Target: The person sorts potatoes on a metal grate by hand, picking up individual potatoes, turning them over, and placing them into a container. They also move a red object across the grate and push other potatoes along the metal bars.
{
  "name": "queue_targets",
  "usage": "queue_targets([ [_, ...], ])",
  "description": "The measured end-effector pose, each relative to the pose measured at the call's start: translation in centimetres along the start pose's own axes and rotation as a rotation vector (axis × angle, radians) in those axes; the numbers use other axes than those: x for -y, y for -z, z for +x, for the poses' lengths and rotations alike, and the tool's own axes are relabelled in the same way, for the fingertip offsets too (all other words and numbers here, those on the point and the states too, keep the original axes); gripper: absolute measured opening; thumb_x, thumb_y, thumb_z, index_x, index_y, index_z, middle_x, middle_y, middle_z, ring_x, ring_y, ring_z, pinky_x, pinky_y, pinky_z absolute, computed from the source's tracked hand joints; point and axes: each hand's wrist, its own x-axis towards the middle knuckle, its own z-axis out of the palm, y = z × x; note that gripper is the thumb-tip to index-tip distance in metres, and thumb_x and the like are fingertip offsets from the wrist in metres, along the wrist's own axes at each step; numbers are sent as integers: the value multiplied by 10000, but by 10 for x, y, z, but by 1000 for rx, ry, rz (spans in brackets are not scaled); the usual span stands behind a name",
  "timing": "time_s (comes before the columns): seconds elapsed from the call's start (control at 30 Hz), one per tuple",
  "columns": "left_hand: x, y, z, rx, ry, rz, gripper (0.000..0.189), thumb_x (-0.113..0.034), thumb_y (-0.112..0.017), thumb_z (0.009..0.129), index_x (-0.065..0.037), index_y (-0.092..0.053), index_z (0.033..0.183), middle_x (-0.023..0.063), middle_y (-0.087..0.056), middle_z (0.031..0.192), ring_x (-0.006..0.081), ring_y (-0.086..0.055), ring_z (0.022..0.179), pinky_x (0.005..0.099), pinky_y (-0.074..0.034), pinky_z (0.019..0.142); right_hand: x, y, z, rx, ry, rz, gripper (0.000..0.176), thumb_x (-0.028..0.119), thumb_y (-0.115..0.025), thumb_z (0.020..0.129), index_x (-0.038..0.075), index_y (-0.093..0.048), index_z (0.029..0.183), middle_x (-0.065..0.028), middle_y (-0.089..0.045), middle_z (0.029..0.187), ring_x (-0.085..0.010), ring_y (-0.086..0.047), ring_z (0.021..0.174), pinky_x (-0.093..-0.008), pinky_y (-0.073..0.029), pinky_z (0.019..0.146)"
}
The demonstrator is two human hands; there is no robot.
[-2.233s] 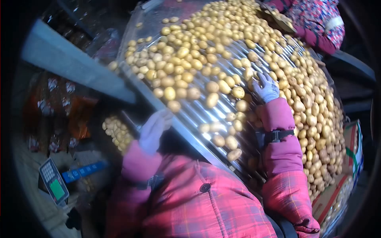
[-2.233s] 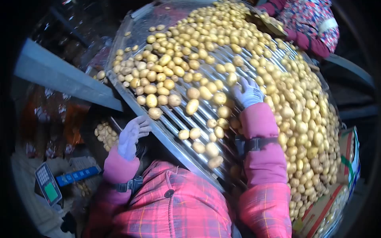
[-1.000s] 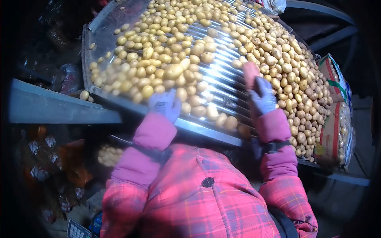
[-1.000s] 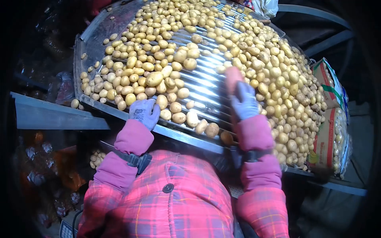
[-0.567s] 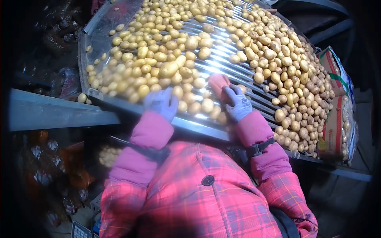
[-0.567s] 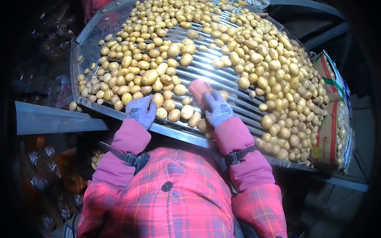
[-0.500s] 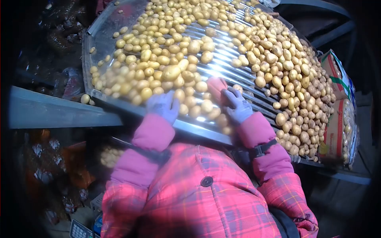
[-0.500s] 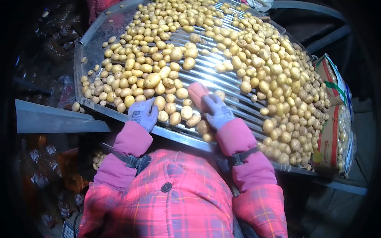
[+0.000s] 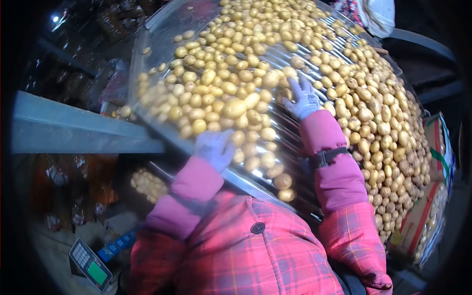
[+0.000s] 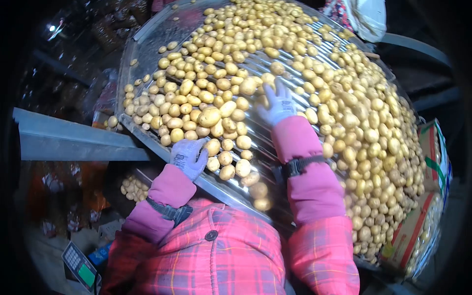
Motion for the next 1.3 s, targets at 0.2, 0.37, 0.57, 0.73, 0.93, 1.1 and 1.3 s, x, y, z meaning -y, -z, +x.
queue_targets([
  [0.2, -7, 7, 10, -70, 311, -385, 415, -186, -616, 781, -14, -553, 1152, 167, -612, 990, 347, -571, 937, 429, -436, 855, 35, -18, 53, 222, -212, -11, 744, 528, -631, 683, 198, -444, 1323, -148, -245, 1458, -391, -218, 1323, -538, -269, 1033],
  [0.37, -10, 18, 66, 14, 148, -66, 549, -241, -626, 769, -39, -477, 1258, 199, -523, 1179, 352, -499, 1095, 427, -403, 931, 27, -34, 42, 59, -113, 10, 700, 545, -634, 679, 193, -484, 1265, -155, -398, 1331, -363, -329, 1244, -490, -320, 996],
  [0.57, 5, -8, 82, 23, 57, -93, 508, -311, -614, 800, -70, -495, 1231, 213, -545, 1094, 352, -558, 965, 424, -468, 801, 16, -18, 6, -112, -93, 180, 587, 498, -673, 647, 65, -570, 1028, -177, -548, 1015, -351, -495, 1002, -464, -408, 839],
  [0.73, 2, 15, 82, 172, 858, -1403, 463, -391, -489, 891, -86, -490, 1239, 92, -562, 1090, 215, -553, 893, 323, -461, 739, 28, -13, 4, 50, -147, 221, 609, 481, -663, 651, 61, -564, 1081, -187, -550, 1073, -343, -479, 1049, -459, -401, 880],
  [0.93, 0, 8, 55, 93, 999, -2148, 517, -499, -479, 869, -91, -518, 1185, 94, -635, 941, 235, -609, 730, 386, -494, 594, 26, -17, 26, 248, -5, 192, 616, 349, -740, 650, 54, -538, 1151, -178, -568, 1118, -331, -533, 1052, -410, -432, 919],
  [1.1, -12, 12, 41, -21, 1051, -2462, 645, -583, -456, 835, -75, -491, 1230, 158, -551, 1197, 349, -520, 1114, 528, -431, 920, 54, 8, 13, 227, -158, 888, 637, 366, -764, 585, 48, -575, 1104, -197, -602, 1011, -340, -582, 960, -414, -471, 840],
  [1.3, -16, 4, 31, -122, 797, -2542, 698, -563, -392, 858, -60, -359, 1341, 145, -423, 1305, 272, -457, 1175, 399, -388, 987, 137, 26, -28, 29, 511, 646, 514, 276, -684, 662, 40, -556, 1101, -194, -561, 1060, -365, -549, 969, -434, -442, 828],
])
